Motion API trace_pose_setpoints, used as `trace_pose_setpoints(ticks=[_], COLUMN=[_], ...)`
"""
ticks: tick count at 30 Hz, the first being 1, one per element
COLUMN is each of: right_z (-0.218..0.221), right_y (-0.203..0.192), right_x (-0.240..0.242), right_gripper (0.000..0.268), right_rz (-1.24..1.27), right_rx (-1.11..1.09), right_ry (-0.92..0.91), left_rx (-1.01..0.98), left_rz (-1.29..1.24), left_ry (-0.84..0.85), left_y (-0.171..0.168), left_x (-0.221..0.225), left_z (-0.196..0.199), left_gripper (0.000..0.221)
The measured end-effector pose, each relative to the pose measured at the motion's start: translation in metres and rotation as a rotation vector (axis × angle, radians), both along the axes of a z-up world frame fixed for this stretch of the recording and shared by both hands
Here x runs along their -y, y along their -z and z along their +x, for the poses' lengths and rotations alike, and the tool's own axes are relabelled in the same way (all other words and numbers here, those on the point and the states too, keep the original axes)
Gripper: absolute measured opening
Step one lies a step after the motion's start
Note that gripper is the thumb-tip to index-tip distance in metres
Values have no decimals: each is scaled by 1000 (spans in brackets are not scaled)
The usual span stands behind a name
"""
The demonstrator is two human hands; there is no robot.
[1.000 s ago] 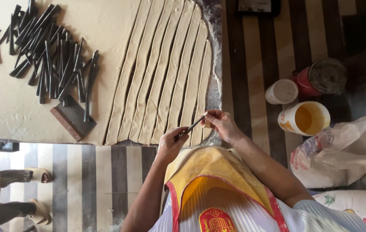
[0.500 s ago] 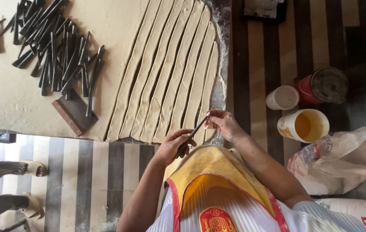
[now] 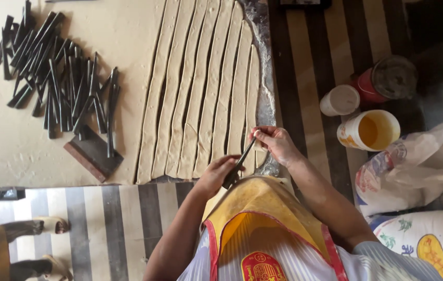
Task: The recorder wraps strips of dough around conical metal molds to create cream horn shells.
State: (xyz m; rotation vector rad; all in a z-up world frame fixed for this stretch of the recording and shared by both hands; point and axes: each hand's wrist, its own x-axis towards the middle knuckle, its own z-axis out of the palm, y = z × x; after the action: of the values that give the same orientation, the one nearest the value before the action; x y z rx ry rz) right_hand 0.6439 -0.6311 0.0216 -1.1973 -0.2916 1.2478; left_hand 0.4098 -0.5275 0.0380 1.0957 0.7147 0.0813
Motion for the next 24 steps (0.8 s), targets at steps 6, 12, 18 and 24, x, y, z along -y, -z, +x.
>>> trace_pose_setpoints(ticks=[6,12,18,24], right_z=[-11,-15,-28,-26], right_y=[-9,28,-7,18], right_x=[-11,-7,-14,-17], right_gripper=[23,21,25,28], right_rz=[159,143,128,260], right_rx=[-65,27,-79,78], right_ry=[41,127,115,158], left_rx=[-36,46,30,199], left_rz=[192,-458,917,-379], left_ry=[-1,-15,55,190], left_y=[28,5,-10,11], left_x=[-27,-51,-53,-66], left_z=[-10,-12,-13,-23], left_gripper=[35,36,29,40])
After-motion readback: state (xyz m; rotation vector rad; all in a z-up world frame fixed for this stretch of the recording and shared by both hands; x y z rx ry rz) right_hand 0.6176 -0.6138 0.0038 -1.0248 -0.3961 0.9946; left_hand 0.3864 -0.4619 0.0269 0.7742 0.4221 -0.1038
